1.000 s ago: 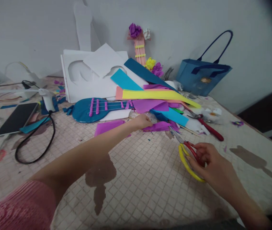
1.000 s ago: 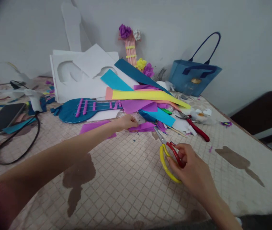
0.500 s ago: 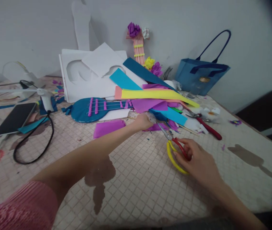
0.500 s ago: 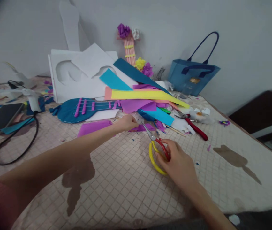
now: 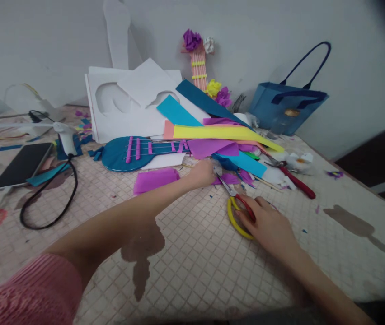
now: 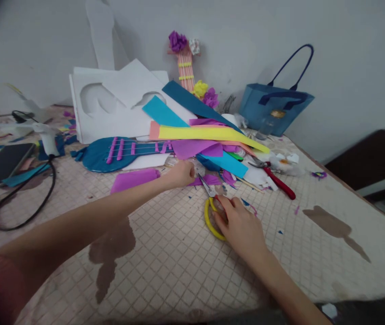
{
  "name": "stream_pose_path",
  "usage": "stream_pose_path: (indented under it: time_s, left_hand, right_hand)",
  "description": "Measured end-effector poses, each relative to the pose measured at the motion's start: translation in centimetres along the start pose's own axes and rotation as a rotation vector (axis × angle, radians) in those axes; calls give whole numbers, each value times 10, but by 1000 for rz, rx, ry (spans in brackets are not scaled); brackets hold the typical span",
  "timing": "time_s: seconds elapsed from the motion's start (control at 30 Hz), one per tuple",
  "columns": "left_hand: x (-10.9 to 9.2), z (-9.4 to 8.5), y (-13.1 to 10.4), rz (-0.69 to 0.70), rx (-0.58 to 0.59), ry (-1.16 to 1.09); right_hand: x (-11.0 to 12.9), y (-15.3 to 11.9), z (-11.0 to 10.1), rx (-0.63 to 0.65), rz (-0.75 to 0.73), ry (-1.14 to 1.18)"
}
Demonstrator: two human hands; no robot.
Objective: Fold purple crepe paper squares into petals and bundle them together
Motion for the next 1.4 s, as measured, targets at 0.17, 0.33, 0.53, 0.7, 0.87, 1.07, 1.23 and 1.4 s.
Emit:
stream_pose_path:
  time_s: [0.17,0.33,0.53,0.7,0.87,1.07,1.23,1.4]
  left_hand:
    - [4,-3,-15,44,-94,275]
    - [5,-12,-33,189,-171,412]
    - [4,-4,-37,380,-123,569]
    - [7,7,-30,414,-85,644]
    - [16,6,-24,442,-58,640]
    - [22,6,-19,475,-51,622]
    - [23,7,-20,490,-66,634]
    - [23,6,-20,498,-64,665]
  right_hand:
    - [0,0,0,-11,-13,-15]
    - [0,0,0,-8,-30,-30]
    - [0,0,-1,9,-33,-2]
    - [-1,-1,1,-47,-51,-1]
    - [1,-4,3,-59,-16,-23]
    - [-4,1,-10,-42,-79,-25]
    - [-18,45,-13,-135,-304,46]
    - [-31,80,5,-16,-503,57]
Point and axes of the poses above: each hand's wrist, its own y-axis towards the middle knuckle, its own z-axis out of the palm, x = y × z, the point moved 1 cm from there along y, towards the middle knuckle, and after that the axes turned 11 degrees about x, right-handed, at the moved point
